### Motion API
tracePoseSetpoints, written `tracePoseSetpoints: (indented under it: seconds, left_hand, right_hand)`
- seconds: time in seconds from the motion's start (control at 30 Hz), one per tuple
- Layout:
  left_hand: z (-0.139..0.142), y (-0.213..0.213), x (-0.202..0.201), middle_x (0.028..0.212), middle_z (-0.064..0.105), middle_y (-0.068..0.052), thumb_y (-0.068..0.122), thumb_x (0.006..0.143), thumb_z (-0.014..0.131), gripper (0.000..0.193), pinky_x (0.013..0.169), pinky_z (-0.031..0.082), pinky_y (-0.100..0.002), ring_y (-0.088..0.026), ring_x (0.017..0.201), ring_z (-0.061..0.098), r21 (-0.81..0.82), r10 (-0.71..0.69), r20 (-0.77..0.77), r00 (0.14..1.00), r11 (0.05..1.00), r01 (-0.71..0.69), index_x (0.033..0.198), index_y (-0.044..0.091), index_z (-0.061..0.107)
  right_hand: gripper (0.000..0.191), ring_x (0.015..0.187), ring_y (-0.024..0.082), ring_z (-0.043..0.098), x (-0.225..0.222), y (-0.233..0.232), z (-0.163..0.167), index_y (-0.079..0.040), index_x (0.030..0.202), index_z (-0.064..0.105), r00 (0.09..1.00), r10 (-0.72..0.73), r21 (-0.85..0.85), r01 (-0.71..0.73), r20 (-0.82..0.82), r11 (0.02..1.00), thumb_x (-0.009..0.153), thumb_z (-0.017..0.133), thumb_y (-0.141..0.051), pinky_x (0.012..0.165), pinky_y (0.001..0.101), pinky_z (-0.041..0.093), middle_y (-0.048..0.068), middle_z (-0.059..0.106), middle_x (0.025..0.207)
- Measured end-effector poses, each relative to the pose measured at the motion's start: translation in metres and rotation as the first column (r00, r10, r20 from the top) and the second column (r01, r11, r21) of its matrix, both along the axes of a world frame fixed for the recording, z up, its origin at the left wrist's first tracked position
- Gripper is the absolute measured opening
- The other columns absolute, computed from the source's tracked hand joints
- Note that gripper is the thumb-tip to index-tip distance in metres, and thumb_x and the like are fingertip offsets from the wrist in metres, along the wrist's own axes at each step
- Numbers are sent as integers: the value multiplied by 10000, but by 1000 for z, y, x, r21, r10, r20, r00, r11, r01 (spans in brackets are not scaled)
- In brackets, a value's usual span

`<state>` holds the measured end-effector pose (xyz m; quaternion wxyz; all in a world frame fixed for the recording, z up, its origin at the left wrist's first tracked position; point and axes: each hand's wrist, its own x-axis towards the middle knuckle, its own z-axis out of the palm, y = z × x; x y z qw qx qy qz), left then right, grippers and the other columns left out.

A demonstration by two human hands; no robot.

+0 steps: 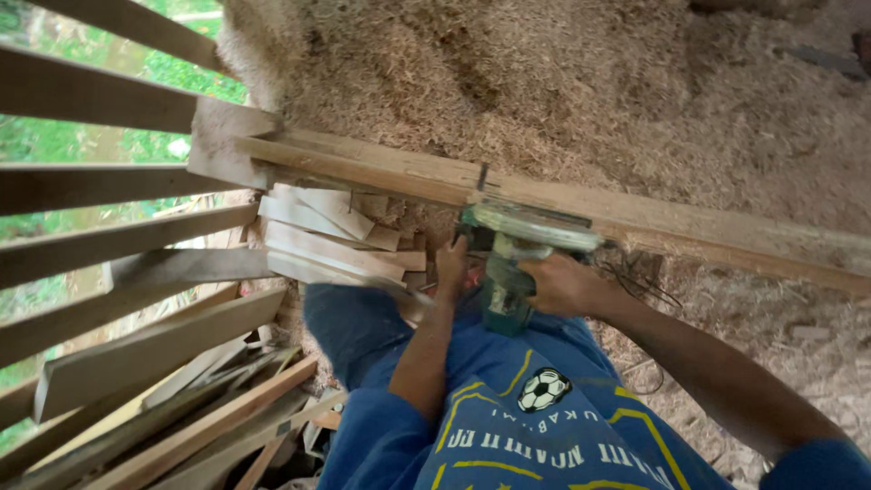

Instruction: The person picks up a wooden plank from a pile of scrap lumber, positions it on the floor, and cuts it lengthwise with a handheld circular saw. They then reposition the cut plank and smooth its edge using a red handheld electric planer, running the planer along the wood surface.

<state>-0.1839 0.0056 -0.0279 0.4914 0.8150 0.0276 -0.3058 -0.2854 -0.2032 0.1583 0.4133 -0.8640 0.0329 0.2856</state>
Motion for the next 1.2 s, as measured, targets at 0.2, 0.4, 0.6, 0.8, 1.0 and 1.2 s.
tracePoseSetpoints:
  seconds: [0.2,0.4,0.6,0.8,1.0,1.2]
  left_hand:
    - [4,11,9,926,732,-175,356,908,627,422,700,566,-484,-293,816,697,-209,154,-362,920,948,-241,1048,-24,744]
    - [-22,35,29,971,727,-158,292,928,616,352,793,536,-462,-307,898,676,-133,-146,39,989,980,150,1069,-11,725]
    - [-34,46,47,1003,713,-107,236,988,562,286,858,509,-416,-266,946,648,-295,51,-214,975,949,-114,1096,2,686]
    - [-28,65,62,988,618,-122,119,957,501,272,716,450,-338,-205,850,536,-65,-215,413,885,962,265,1158,45,669]
    - [-23,78,84,846,626,-92,60,940,525,228,459,411,-323,-144,575,533,28,-320,170,932,947,320,1123,52,661]
    - [-14,86,98,977,679,-158,132,992,501,271,648,452,-408,-255,775,584,-20,-235,123,964,971,239,1173,35,677]
  right_hand:
    - [376,926,457,685,22,16,12,-66,1082,653,994,-1,-60,-6,-114,998,775,730,-269,816,557,548,259,708,932]
    - [389,883,454,691,34,32,-3,-62,1100,653,999,-2,-6,2,-52,1000,794,732,-289,777,551,556,257,706,881]
    - [387,891,444,695,41,49,-17,-55,1089,656,999,38,-38,-37,24,999,777,735,-271,783,548,562,236,711,905]
    - [441,930,444,698,63,61,-7,-55,1141,632,999,22,-42,-23,-27,999,778,744,-279,816,550,571,249,717,956]
    - [409,948,446,694,82,77,-3,-94,1126,654,997,7,-76,-12,-73,997,789,755,-301,833,562,565,248,714,962]
    - [376,834,438,705,91,90,-31,-107,1097,655,997,60,-75,-64,-57,995,781,737,-294,747,552,583,235,703,843]
